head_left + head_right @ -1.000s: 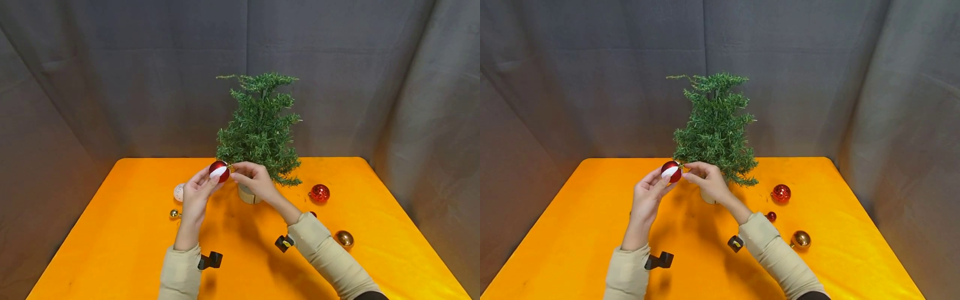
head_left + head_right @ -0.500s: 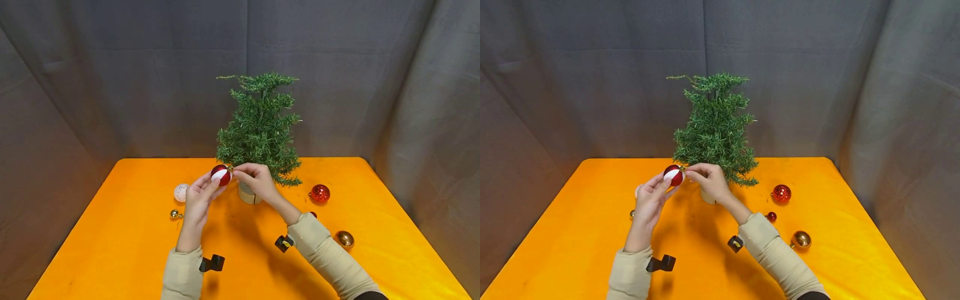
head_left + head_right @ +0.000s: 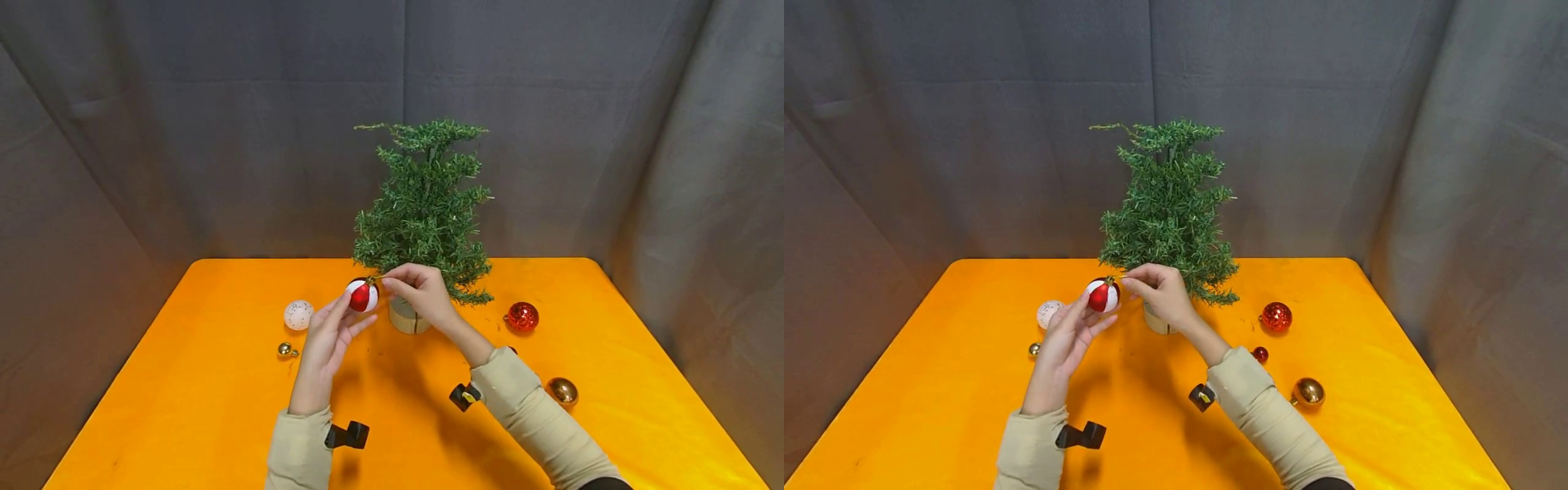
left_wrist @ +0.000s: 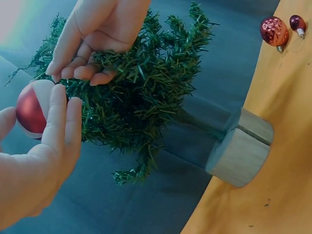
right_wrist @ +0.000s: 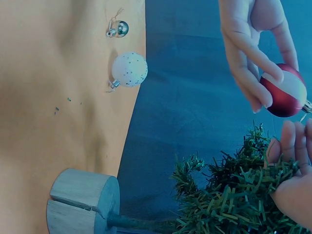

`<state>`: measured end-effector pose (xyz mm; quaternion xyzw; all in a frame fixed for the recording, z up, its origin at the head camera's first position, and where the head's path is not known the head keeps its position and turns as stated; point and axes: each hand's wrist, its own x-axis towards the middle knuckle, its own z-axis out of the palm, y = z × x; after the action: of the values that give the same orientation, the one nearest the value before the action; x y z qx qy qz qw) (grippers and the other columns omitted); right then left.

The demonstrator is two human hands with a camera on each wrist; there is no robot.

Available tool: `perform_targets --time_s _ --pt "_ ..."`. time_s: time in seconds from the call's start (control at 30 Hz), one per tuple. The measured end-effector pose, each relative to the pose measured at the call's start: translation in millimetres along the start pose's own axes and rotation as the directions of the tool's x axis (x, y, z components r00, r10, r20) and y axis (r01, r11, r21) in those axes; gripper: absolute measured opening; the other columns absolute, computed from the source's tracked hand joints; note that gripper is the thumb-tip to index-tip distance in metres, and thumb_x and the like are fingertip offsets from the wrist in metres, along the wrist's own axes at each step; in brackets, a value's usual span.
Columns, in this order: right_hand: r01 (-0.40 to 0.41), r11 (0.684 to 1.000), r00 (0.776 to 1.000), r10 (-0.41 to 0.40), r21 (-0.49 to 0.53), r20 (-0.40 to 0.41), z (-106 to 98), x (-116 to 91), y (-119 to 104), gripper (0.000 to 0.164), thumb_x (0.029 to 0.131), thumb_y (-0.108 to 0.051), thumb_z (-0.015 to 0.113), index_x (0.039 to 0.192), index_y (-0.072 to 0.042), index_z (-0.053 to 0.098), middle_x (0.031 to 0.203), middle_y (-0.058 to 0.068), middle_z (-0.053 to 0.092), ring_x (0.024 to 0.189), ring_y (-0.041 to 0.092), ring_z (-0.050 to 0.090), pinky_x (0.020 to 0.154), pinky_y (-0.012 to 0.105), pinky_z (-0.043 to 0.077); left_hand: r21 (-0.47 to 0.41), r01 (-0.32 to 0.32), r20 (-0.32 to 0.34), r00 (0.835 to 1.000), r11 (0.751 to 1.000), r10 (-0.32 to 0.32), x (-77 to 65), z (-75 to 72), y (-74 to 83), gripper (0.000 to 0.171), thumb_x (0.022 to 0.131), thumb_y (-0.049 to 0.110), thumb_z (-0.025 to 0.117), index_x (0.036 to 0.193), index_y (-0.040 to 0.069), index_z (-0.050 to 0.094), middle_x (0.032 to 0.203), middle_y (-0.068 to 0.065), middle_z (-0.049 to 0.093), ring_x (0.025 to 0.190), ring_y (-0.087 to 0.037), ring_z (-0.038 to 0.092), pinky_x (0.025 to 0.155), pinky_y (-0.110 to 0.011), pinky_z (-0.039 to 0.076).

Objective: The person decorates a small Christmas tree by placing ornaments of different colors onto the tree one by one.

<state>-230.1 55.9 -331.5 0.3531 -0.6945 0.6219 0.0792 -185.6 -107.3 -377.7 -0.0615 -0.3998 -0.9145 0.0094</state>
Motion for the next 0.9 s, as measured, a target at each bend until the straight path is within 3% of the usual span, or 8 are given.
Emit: perform_targets --time_s 0.1,0.27,0.57,0.77,0.9 --pt "-0.008 1.000 1.000 0.008 0.005 -0.008 0 0 -1 0.009 0.083 0.012 0.053 0.086 0.019 0.059 0.075 0.026 0.061 0.061 0.032 0.059 0.056 0.027 0.050 -0.023 0.019 -0.007 1.000 1.000 -0.019 0.8 -2.8 -2.7 0.022 0.095 0.014 0.045 0.100 0.004 0.063 0.104 -0.013 0.059 0.086 -0.023 0.062 0.076 -0.034 0.049" --pt "0.008 0.999 1.000 -0.007 0.048 -0.013 -1 0 6 0.009 0.083 0.014 0.051 0.087 0.018 0.058 0.076 0.025 0.060 0.061 0.021 0.061 0.058 0.032 0.051 -0.027 0.043 -0.019 0.999 0.999 -0.044 3.0 -7.4 -7.7 0.022 0.095 0.016 0.044 0.100 0.004 0.062 0.095 -0.011 0.063 0.081 -0.024 0.064 0.073 -0.032 0.050" --pt "0.056 0.995 0.997 -0.052 0.082 -0.051 -2 3 26 0.009 0.084 0.008 0.055 0.088 0.012 0.062 0.079 0.017 0.065 0.064 0.026 0.062 0.061 0.035 0.052 0.000 0.109 -0.002 0.994 0.994 -0.109 5.6 -11.7 -13.8 0.029 0.097 0.016 0.038 0.094 0.007 0.065 0.087 -0.009 0.066 0.078 -0.021 0.064 0.071 -0.028 0.050" --pt "0.046 0.995 0.998 -0.043 0.088 -0.037 -1 3 21 0.009 0.084 0.012 0.053 0.088 0.015 0.060 0.079 0.030 0.060 0.063 0.026 0.061 0.061 0.045 0.050 0.003 0.150 -0.002 0.989 0.989 -0.150 7.4 -14.0 -16.4 0.029 0.097 0.017 0.038 0.094 0.006 0.064 0.087 -0.010 0.066 0.078 -0.021 0.063 0.072 -0.028 0.050" --pt "0.043 0.997 0.999 -0.041 0.070 -0.034 1 3 9 0.009 0.083 0.015 0.050 0.086 0.019 0.058 0.077 0.033 0.058 0.061 0.031 0.060 0.060 0.045 0.050 0.025 0.178 0.037 0.983 0.984 -0.179 8.0 -14.6 -17.3 0.030 0.098 0.017 0.037 0.094 0.006 0.064 0.087 -0.010 0.065 0.078 -0.021 0.063 0.073 -0.029 0.050"
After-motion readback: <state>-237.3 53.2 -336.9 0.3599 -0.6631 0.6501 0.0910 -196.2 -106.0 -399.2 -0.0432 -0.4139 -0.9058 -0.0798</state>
